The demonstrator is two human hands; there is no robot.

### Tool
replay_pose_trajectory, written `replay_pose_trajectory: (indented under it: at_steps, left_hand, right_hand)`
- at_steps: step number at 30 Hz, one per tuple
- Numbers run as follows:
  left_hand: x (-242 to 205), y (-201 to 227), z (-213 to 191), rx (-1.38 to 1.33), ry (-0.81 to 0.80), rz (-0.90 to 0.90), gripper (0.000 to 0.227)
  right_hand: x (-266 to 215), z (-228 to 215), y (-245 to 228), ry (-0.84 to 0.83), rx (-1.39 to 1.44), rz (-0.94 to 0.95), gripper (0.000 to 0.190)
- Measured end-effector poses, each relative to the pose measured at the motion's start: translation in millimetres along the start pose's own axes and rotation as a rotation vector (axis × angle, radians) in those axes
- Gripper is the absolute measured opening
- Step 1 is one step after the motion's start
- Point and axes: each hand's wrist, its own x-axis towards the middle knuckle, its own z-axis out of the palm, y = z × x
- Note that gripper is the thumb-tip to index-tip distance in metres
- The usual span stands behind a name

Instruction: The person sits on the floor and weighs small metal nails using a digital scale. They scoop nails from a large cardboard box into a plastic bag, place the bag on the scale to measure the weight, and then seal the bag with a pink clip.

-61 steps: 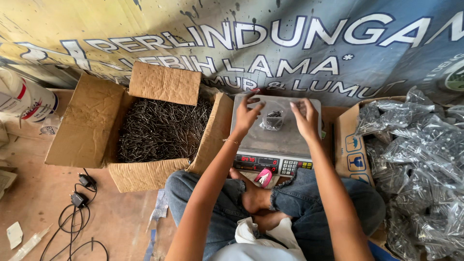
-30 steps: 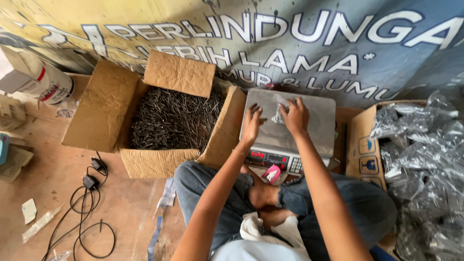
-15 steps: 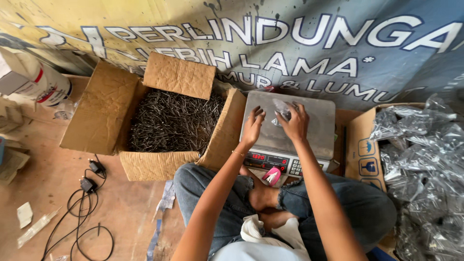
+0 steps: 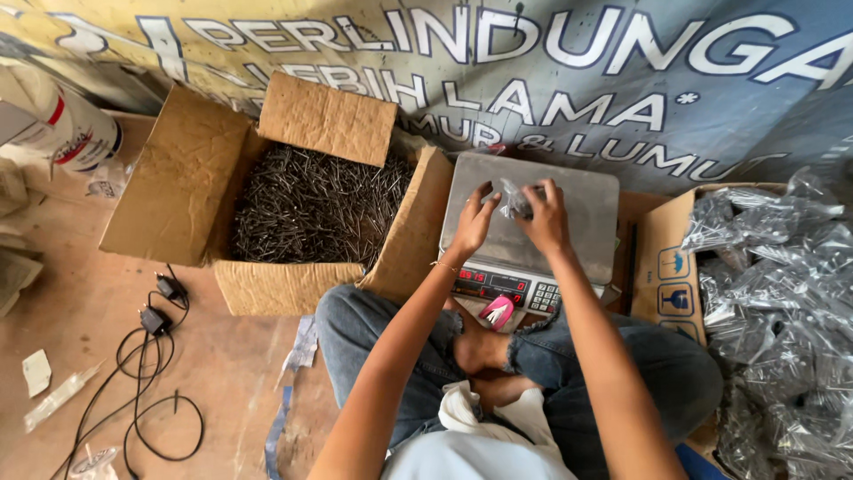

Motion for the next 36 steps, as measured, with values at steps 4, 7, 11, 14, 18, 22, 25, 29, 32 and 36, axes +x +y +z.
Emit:
replay_pose_trajectory:
  at_steps: [4,7,11,14,18,22,25,29,32,36]
  left_hand:
    - [3,-12,0,-0.004,0.028,0.008,0.065]
    - [2,-18,0,0.02,0.018,0.014,0.065]
    - [-4,-20,-5,0.122,-0.002,-0.016,0.068]
    - [-6,-29,-8,0.178,-0.007,-0.041,0.068]
    - [-10,-27,-15,0.215,-0.037,-0.034,0.071]
    - [-14,-15,-23,0.177,-0.053,0.056,0.066]
    - [-18,-10,-22,0.169,-0.088,0.16,0.062]
    - [-20,-7,-16,0.149,-0.109,0.231,0.06]
    - [-20,-15,-15,0.136,-0.107,0.284,0.057]
    - [-19,-25,-32,0.094,0.016,0.439,0.049]
  right_hand:
    - [-9,13,-11,0.165,-0.161,-0.131,0.044]
    - [-10,20,-18,0.378,-0.337,-0.258,0.033]
    - [-22,18,-33,0.095,-0.385,-0.35,0.059]
    - [-31,17,-39,0.081,-0.285,-0.358,0.051]
    - [-35,11,-30,0.084,0.038,-0.162,0.052]
    - [-35,-4,-19,0.161,0.125,-0.045,0.041]
    - [-33,-9,-14,0.186,0.171,-0.015,0.041]
    - [-32,-9,-13,0.178,0.184,-0.007,0.039]
    - [-35,-3,-11,0.199,0.194,-0.025,0.039]
    - [-31,12,-17,0.274,0.167,-0.082,0.042]
